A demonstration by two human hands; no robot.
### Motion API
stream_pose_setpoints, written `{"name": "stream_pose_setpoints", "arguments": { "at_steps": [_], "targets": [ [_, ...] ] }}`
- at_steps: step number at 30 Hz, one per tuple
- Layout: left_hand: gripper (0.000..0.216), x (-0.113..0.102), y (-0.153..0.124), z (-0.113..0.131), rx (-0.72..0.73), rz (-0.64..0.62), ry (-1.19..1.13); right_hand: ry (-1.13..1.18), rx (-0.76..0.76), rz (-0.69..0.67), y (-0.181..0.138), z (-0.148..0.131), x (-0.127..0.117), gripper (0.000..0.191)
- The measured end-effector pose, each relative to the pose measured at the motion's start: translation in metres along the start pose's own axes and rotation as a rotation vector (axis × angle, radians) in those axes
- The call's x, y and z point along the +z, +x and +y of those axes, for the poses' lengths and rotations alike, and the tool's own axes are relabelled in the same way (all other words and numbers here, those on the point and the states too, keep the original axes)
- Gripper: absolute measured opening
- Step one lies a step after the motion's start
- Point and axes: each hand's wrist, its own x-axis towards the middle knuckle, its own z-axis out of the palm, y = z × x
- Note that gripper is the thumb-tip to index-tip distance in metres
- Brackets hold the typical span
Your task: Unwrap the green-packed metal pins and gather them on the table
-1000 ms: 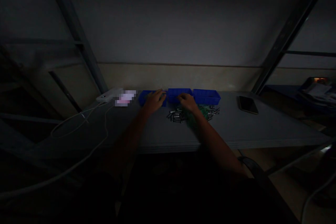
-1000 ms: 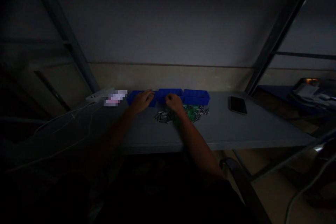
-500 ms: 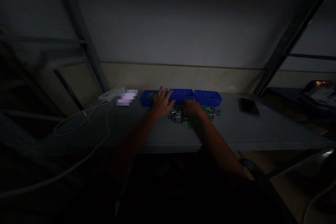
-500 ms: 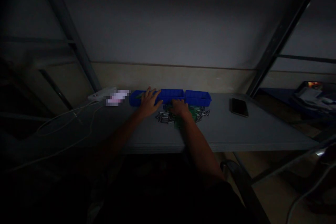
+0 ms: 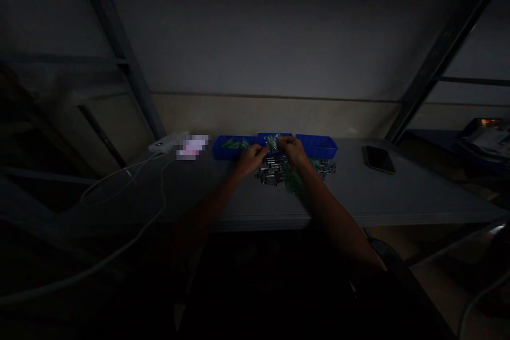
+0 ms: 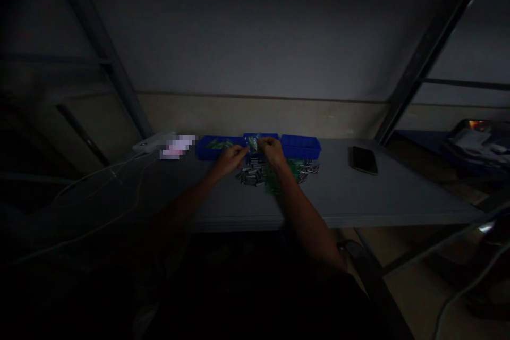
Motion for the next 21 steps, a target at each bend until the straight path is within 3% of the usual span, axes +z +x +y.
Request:
{"name": "stream_pose_setpoints", "arguments": {
  "at_steps": [3, 10, 15, 21],
  "targets": [
    [0.029, 0.002, 0.004, -0.005, 0.026, -0.060, -0.144, 0.103, 0.006, -0.032, -0.001, 0.000, 0.003, 0.024],
    [0.024, -0.003, 0.009, -0.008, 0.128, 0.035, -0.187, -0.002, 0.021, -0.029, -0.007, -0.009, 0.004, 0.035],
    [0.022, -0.003, 0.011, -0.010, 0.169, 0.057, -0.179, -0.056, 0.097, 0.020, -0.010, -0.017, 0.001, 0.031],
    [0.021, -0.004, 0.011, -0.009, 0.169, 0.065, -0.213, 0.060, 0.192, -0.057, -0.012, -0.021, 0.002, 0.030]
  ]
}}
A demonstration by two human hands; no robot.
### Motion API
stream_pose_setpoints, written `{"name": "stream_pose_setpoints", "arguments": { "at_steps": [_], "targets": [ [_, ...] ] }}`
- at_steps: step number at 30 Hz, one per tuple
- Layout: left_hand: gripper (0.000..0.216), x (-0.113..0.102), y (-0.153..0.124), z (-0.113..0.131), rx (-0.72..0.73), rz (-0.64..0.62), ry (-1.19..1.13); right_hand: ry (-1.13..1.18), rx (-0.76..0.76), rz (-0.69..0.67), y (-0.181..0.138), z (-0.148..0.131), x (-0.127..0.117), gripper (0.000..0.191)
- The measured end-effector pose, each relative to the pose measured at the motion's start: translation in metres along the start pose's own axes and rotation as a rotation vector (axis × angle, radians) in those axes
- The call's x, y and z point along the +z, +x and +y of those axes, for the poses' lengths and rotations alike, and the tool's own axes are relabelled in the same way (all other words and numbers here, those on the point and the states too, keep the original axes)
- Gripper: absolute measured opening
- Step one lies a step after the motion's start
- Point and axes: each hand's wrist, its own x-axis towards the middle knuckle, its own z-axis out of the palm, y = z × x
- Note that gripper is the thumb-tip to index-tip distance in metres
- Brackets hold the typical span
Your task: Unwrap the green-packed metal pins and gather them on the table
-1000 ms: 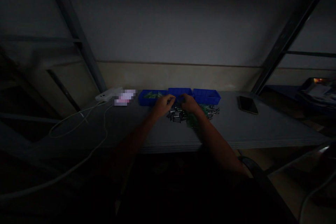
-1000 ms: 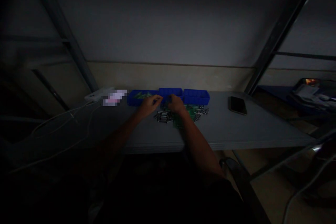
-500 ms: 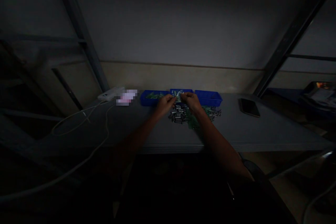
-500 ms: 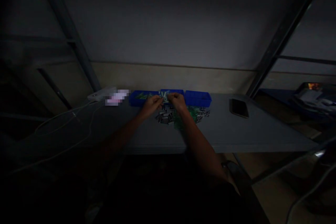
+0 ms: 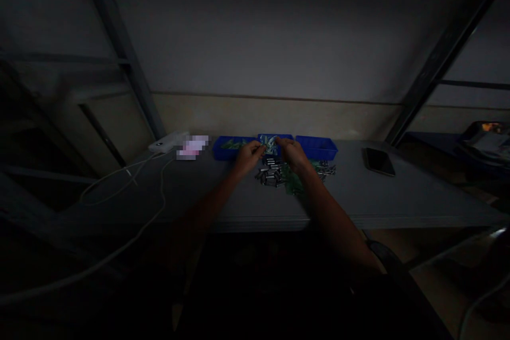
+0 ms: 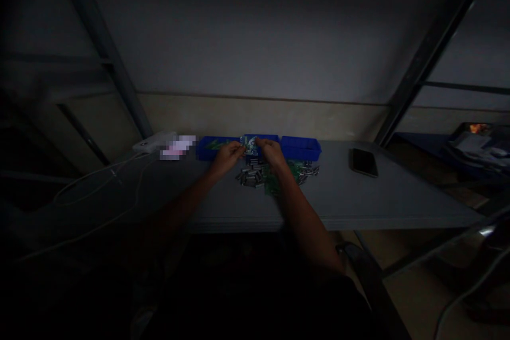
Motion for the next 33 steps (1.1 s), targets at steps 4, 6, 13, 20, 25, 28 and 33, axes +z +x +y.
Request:
{"name": "stream_pose_setpoints", "arguments": {
  "at_steps": [4, 6, 13, 20, 25, 28, 33],
  "targets": [
    [0.021, 0.000, -0.001, 0.003, -0.017, 0.009, -0.020, 0.034, 0.025, -0.050, -0.002, 0.001, 0.004, 0.036],
    [0.021, -0.002, 0.000, 0.005, -0.015, 0.035, -0.032, 0.002, 0.038, -0.091, -0.004, 0.002, 0.009, 0.040],
    [0.014, -0.009, 0.006, 0.007, -0.019, 0.193, -0.103, -0.104, 0.043, -0.249, -0.014, 0.004, 0.025, 0.047],
    [0.010, -0.006, 0.004, 0.004, -0.026, 0.111, -0.058, -0.022, -0.080, 0.010, -0.007, -0.006, 0.011, 0.054],
    [0.009, -0.002, 0.002, 0.001, 0.001, 0.088, 0.007, 0.051, -0.087, -0.027, -0.006, -0.004, 0.011, 0.059],
    [0.008, -0.003, 0.003, 0.000, -0.003, 0.123, 0.041, 0.047, -0.069, -0.077, -0.007, -0.001, 0.016, 0.057],
    [0.009, -0.005, 0.004, 0.001, 0.007, 0.165, 0.010, -0.026, -0.001, -0.199, -0.012, 0.007, 0.029, 0.056]
  ]
}}
